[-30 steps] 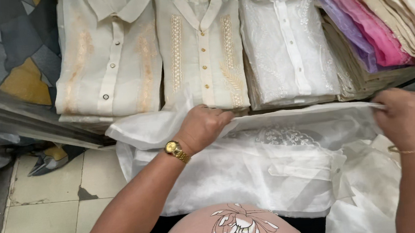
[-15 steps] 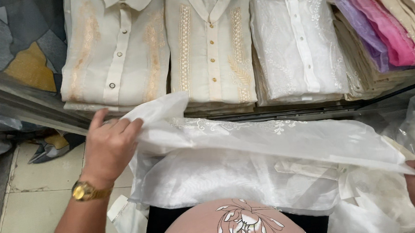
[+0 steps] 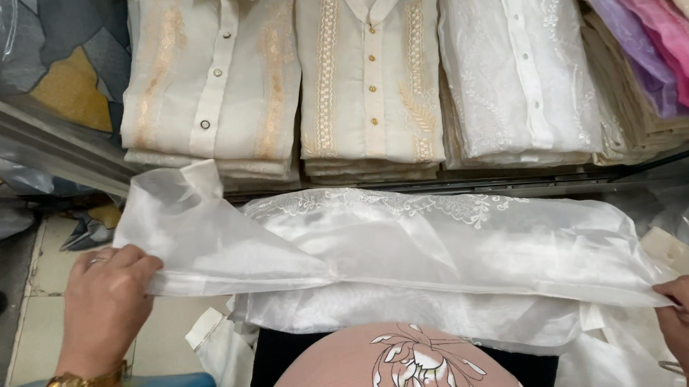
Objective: The person folds a white lace garment on their lap, smoothing and aligning the fabric before placing it on a glass display shelf with other folded shirts.
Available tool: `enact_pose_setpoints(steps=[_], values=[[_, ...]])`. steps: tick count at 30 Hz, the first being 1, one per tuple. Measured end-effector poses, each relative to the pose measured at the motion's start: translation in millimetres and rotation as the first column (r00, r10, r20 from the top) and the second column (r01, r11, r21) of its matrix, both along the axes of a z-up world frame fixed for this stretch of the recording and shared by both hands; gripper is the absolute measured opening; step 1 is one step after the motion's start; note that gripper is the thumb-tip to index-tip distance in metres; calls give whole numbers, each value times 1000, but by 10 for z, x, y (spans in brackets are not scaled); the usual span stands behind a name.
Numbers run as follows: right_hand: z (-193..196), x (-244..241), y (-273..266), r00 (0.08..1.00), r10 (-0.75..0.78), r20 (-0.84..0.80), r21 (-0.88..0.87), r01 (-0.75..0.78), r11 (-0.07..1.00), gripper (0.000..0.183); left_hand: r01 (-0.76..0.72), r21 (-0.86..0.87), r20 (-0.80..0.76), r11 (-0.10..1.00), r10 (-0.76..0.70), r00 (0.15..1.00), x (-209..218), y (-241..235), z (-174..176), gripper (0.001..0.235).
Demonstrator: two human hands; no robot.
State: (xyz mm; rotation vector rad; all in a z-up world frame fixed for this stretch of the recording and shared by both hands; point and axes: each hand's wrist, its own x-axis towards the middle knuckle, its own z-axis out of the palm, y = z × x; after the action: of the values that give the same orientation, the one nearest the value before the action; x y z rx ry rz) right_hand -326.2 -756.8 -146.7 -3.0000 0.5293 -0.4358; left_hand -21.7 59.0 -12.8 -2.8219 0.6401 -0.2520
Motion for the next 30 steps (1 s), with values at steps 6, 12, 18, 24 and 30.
enact_pose_setpoints(steps=[6, 12, 18, 24, 30], values=[[114, -3, 26, 992, -28, -123, 78, 37, 996, 28, -141, 67, 60, 988, 137, 989, -120, 448, -104, 35], [66, 129, 145, 949, 3, -315, 42, 10, 999, 31, -165, -14, 413, 986, 156, 897, -94, 290, -13, 45], [149, 113, -139, 855, -10, -518, 229, 150, 962, 68, 58, -92, 508, 994, -3, 861, 90, -246, 442, 38], [726, 726, 703, 974, -120, 192, 635, -30, 772, 30, 675, -194, 661, 712, -413, 626, 394, -1457, 977, 11], [940, 1541, 2274, 888, -50, 457, 880, -459, -119, 67, 977, -194, 598, 89, -779, 189, -50, -3052, 803, 14]])
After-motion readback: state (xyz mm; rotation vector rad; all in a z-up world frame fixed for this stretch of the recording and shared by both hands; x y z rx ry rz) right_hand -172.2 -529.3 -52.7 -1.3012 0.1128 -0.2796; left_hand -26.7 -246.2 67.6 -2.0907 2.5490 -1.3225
